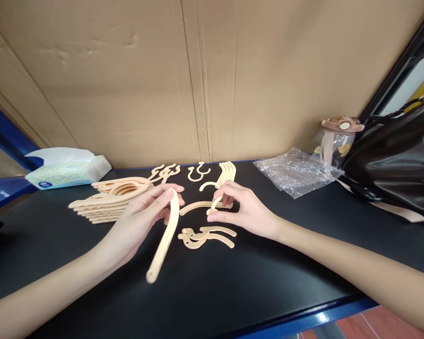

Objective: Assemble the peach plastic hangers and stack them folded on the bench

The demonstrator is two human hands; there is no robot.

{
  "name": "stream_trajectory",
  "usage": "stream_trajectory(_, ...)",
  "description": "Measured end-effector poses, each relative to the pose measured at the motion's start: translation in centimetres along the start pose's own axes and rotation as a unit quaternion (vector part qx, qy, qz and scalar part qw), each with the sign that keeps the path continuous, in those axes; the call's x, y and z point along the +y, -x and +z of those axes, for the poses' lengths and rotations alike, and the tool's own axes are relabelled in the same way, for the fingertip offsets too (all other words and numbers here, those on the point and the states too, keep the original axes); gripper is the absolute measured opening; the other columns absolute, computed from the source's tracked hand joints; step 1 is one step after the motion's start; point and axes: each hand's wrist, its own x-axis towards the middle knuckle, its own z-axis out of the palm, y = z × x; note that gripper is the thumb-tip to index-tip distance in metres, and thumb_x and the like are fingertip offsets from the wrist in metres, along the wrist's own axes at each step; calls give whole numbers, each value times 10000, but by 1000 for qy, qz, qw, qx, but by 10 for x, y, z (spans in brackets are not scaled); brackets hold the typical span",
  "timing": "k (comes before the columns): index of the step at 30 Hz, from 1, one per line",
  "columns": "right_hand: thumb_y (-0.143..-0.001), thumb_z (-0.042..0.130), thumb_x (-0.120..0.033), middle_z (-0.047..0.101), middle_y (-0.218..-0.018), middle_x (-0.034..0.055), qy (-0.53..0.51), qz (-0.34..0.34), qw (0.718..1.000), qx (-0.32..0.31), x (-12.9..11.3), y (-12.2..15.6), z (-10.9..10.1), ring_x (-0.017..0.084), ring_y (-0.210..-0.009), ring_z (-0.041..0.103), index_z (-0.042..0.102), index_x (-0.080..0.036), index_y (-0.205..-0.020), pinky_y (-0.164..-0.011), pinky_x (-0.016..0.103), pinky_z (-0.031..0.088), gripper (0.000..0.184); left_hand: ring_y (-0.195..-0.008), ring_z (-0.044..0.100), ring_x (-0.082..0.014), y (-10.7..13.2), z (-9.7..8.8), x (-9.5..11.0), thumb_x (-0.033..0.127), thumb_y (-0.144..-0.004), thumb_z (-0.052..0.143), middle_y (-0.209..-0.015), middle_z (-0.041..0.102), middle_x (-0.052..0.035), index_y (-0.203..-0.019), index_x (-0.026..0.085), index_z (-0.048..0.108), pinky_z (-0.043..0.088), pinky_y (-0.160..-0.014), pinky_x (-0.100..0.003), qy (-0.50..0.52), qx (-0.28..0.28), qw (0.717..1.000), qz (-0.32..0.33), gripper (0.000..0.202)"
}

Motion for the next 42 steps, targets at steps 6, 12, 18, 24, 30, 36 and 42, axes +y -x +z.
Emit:
stream_trajectory(6, -773, 683, -450, 590, -744, -18, -47, 52, 997, -35, 5, 0, 5, 130, -703, 556, 553, -196, -795, -698, 288, 474, 286, -601, 536, -114, 7, 3, 1, 396, -946, 404, -714, 533, 11, -1083, 217, 612, 485, -549, -221, -33, -39, 999, 5, 306)
stream_trajectory(12, -793, 672, -407, 564, -742, -25, -91, 65, 992, -61, 6, -1, 8, 111, -675, 515, 590, -189, -827, -678, 269, 451, 235, -461, 470, -99, 11, 0, -9, 317, -972, 338, -560, 518, 60, -1050, 215, 587, 326, -464, -214, -331, -51, 934, 127, 280)
stream_trajectory(18, -901, 536, -347, 572, -843, 6, -162, 72, 981, -85, 0, -1, 7, 119, -763, 536, 619, -181, -884, -736, 279, 459, 186, -455, 495, -110, 8, -2, -24, 220, -835, 449, -587, 582, 39, -835, 180, 564, 260, -436, -219, -505, -35, 827, 243, 121)
stream_trajectory(24, -902, 534, -291, 541, -794, -5, -215, 72, 971, -75, 3, -1, 7, 109, -732, 519, 621, -169, -836, -728, 270, 452, 164, -610, 572, -134, 6, 0, -27, 141, -868, 422, -695, 595, 17, -1111, 161, 536, 401, -528, -227, -472, -78, 826, 300, 270)
stream_trajectory(30, -855, 615, -281, 583, -819, 2, -250, 78, 963, -68, 4, -1, 7, 117, -766, 559, 649, -174, -886, -747, 270, 456, 116, -684, 596, -132, 4, -1, -29, 248, -997, 352, -848, 629, -27, -1240, 154, 460, 467, -577, -226, -449, -73, 826, 332, 282)
stream_trajectory(36, -799, 650, -174, 578, -801, -12, -263, 88, 960, -24, 7, -2, 4, 104, -721, 553, 639, -184, -842, -703, 250, 444, 46, -581, 570, -123, 1, 0, -29, 292, -1005, 351, -695, 610, 0, -962, 146, 565, 434, -523, -226, -472, -48, 795, 379, 262)
stream_trajectory(42, -840, 602, -207, 564, -785, -11, -272, 95, 957, -21, 8, -2, 3, 105, -711, 537, 633, -184, -824, -723, 261, 438, 41, -555, 585, -111, 2, 0, -29, 319, -999, 381, -672, 618, 16, -1002, 150, 576, 429, -522, -212, -472, -46, 790, 390, 258)
